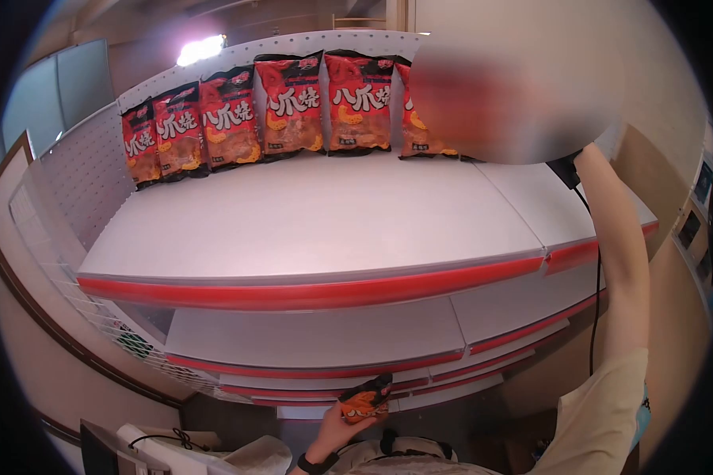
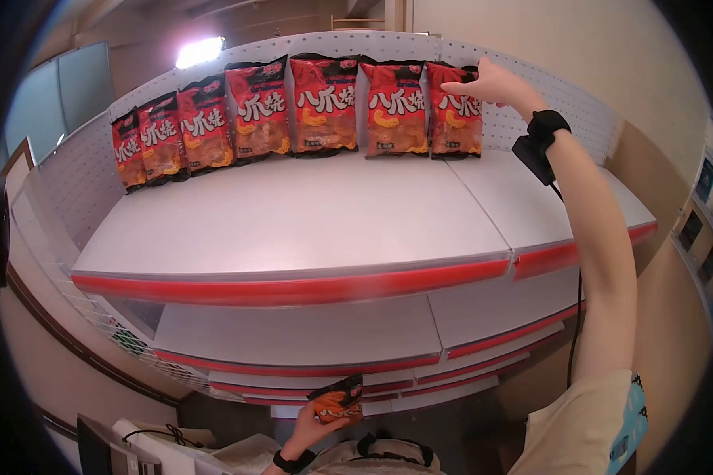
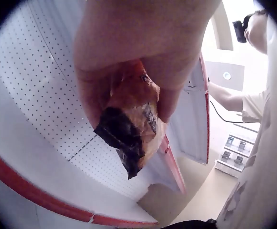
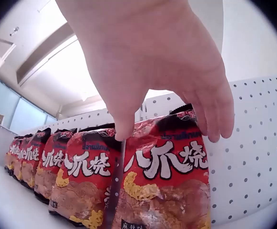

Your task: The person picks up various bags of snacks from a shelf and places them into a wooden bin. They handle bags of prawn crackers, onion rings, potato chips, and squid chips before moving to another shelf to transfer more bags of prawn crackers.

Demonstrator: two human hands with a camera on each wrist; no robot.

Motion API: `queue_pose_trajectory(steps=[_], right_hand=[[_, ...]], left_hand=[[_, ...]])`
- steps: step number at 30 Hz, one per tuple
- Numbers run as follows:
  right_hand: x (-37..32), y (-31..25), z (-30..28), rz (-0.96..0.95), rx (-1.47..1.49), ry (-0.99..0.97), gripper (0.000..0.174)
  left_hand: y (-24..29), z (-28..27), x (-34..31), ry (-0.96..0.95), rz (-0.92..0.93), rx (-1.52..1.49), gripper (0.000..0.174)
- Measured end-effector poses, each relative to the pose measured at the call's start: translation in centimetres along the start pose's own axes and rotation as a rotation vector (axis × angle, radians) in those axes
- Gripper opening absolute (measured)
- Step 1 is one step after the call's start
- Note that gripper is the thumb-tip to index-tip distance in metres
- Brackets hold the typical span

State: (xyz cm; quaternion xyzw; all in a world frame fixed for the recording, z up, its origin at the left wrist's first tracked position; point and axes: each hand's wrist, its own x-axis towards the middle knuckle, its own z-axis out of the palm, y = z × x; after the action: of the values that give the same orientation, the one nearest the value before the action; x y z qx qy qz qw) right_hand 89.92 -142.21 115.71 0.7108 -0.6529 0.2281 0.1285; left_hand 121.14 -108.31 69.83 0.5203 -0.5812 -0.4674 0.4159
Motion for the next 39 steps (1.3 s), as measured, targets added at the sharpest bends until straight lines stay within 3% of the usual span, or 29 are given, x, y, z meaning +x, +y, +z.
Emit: queue_pose_trajectory(steps=[4,6,10,13,15,19,21,24,27,29,33,37,39], right_hand=[[0.4,-0.4,0.6,0.007,0.038,-0.003,0.098],[0.7,-0.6,0.3,0.115,0.04,-0.114,0.098],[0.7,-0.2,0.5,0.109,0.118,-0.069,0.095],[0.5,0.4,0.7,0.092,0.233,-0.056,0.088],[0.4,0.8,0.9,0.063,0.298,0.058,0.07],[1.2,2.7,0.4,0.019,0.351,0.003,0.067],[1.5,3.9,0.4,-0.074,0.27,0.194,0.065],[0.6,5.2,-1.1,-0.141,0.218,0.321,0.065],[-1.8,5.9,-4.6,-0.204,0.17,0.407,0.058],[-3.7,6.6,-7.0,-0.231,0.291,0.434,0.049],[-8.1,11.2,-10.5,-0.198,0.444,0.531,0.048],[-20.2,8.9,-11.1,-0.084,0.467,0.652,0.038],[-25.8,9.7,-9.4,-0.001,0.634,0.608,0.039]], left_hand=[[-0.3,-1.1,-1.1,0.123,-0.043,0.02,0.058],[-0.7,-1.8,-1.6,0.144,-0.046,0.036,0.059],[-1.6,-2.6,-2.3,0.181,-0.07,0.055,0.059],[-1.8,-3.2,-2.6,0.2,-0.07,0.047,0.06],[-2.1,-3.5,-2.9,0.205,-0.072,0.046,0.06],[-1.9,-4.1,-3.3,0.216,-0.049,0.024,0.06],[-1.4,-4.4,-3.4,0.218,-0.046,0.047,0.06],[-1.5,-4.5,-3.6,0.209,-0.025,0.056,0.059],[-1.4,-4.5,-3.9,0.18,-0.002,0.031,0.058],[-2.2,-4.4,-4.0,0.146,-0.037,0.007,0.058],[-2.6,-3.5,-4.1,0.1,-0.02,0.018,0.057],[-2.8,-1.8,-3.9,-0.034,-0.06,0.026,0.058],[-3.7,-0.4,-3.8,-0.094,-0.035,-0.072,0.063]])
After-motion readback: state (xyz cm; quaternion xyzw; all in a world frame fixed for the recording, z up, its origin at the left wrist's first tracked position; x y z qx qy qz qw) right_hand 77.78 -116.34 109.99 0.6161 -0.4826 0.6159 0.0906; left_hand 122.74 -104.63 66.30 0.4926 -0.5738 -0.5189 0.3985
